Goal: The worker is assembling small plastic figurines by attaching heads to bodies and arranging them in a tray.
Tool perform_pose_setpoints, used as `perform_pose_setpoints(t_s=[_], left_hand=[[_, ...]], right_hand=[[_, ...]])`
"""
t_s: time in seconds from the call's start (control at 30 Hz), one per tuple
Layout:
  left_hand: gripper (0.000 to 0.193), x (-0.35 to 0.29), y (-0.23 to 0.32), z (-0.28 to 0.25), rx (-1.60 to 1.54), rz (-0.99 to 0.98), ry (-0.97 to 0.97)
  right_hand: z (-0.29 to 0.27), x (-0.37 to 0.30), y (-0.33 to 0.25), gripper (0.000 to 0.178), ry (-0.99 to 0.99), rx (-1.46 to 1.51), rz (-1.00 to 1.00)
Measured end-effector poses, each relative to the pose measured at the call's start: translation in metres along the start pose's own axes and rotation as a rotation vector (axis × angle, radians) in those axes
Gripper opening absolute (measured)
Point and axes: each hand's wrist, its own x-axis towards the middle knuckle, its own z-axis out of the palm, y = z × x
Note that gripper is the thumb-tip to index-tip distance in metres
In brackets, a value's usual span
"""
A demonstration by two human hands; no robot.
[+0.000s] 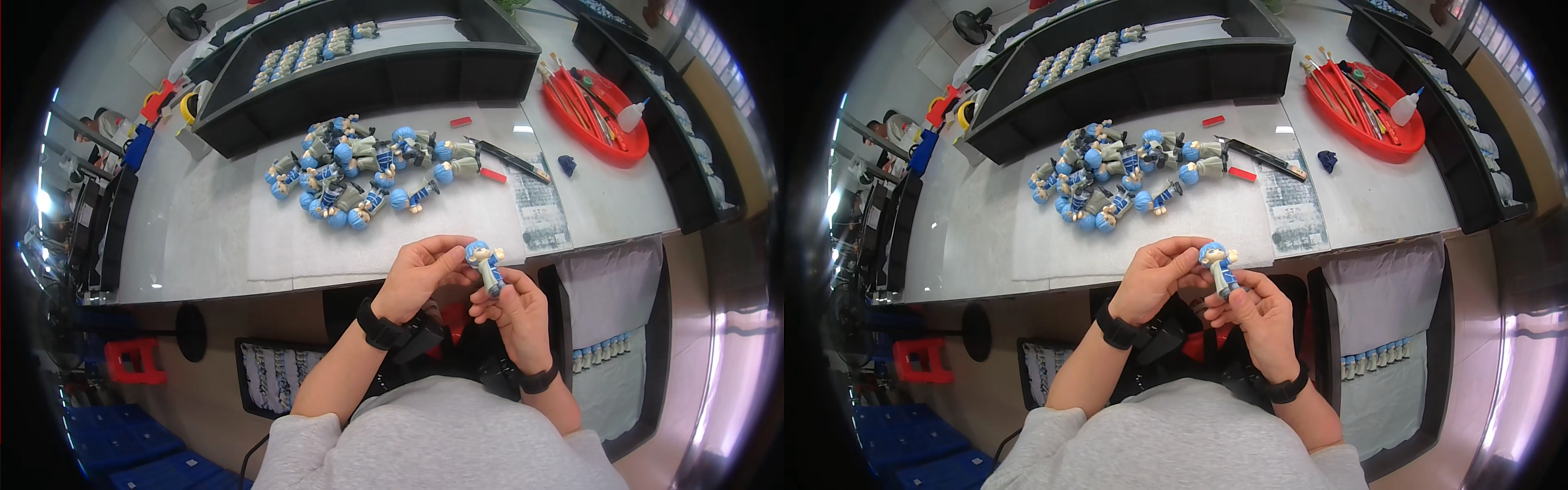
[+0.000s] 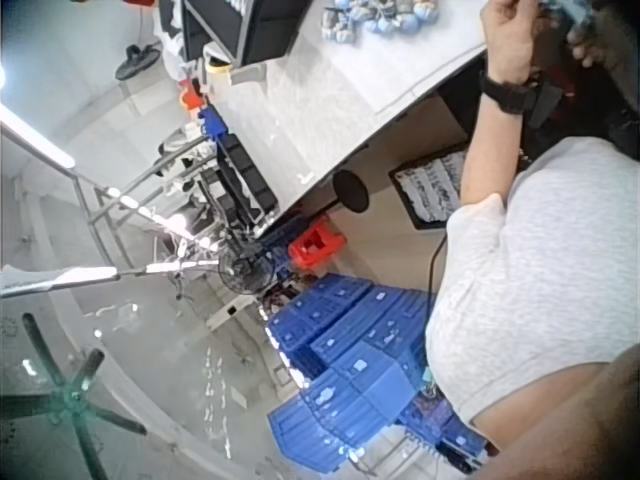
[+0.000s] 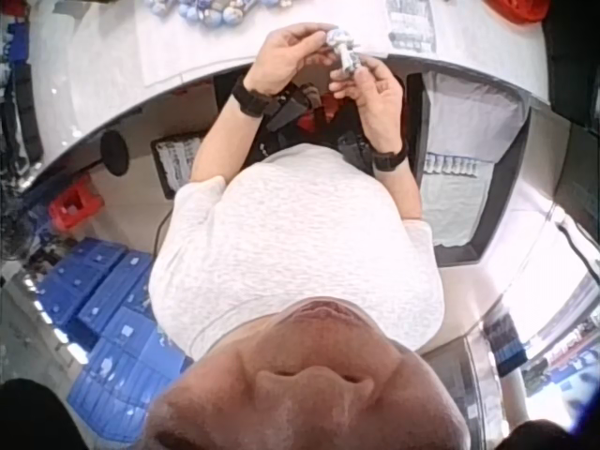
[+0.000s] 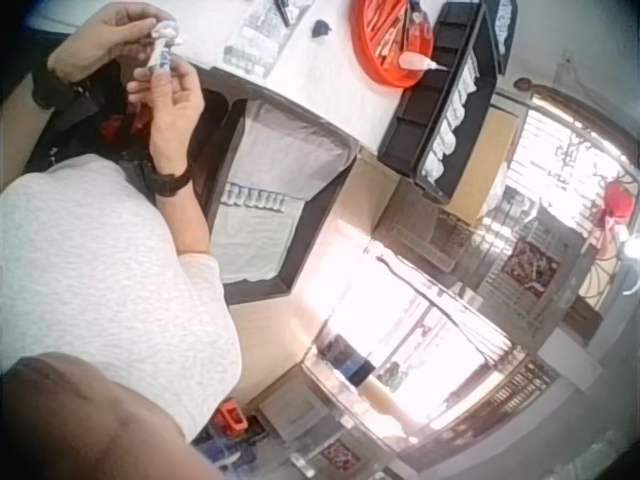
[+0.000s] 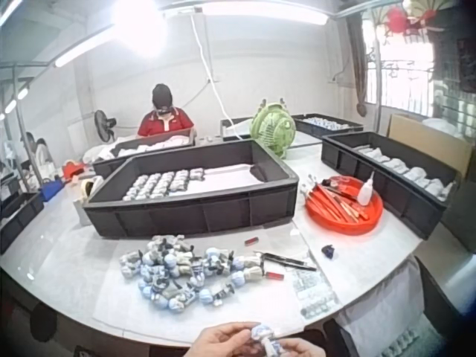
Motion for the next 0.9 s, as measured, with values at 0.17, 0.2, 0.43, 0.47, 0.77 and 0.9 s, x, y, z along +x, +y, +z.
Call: perform_pose_setpoints(t_s=[0.17,0.2,0.43,0.47,0.77,0.9], left_hand=[[0.023,-0.0008,0.0004,0.0012,0.011,-0.011,0.011],[0.023,-0.0008,0.0005,0.0012,0.010,-0.010,0.011],[0.021,-0.0004,0.0006,0.0007,0.004,-0.040,0.018],[0.022,-0.0005,0.0005,0.0004,0.003,-0.046,0.017],[0.022,-0.0041,0.0026,0.0072,0.076,0.043,0.039],[0.021,-0.0016,-0.0015,0.0004,0.034,0.023,0.040]], right_hand=[[-0.0016,0.0002,-0.0021,0.036,-0.019,0.053,0.001],[-0.0024,0.0003,-0.0023,0.037,-0.028,0.067,0.006],[-0.0025,0.0003,-0.0017,0.036,-0.038,0.072,0.004],[-0.0016,0.0003,-0.0020,0.034,-0.030,0.066,0.008],[0.0033,-0.0015,0.0004,0.030,0.007,-0.089,-0.023],[0.0020,-0.0014,0.0019,0.031,0.011,-0.080,-0.013]])
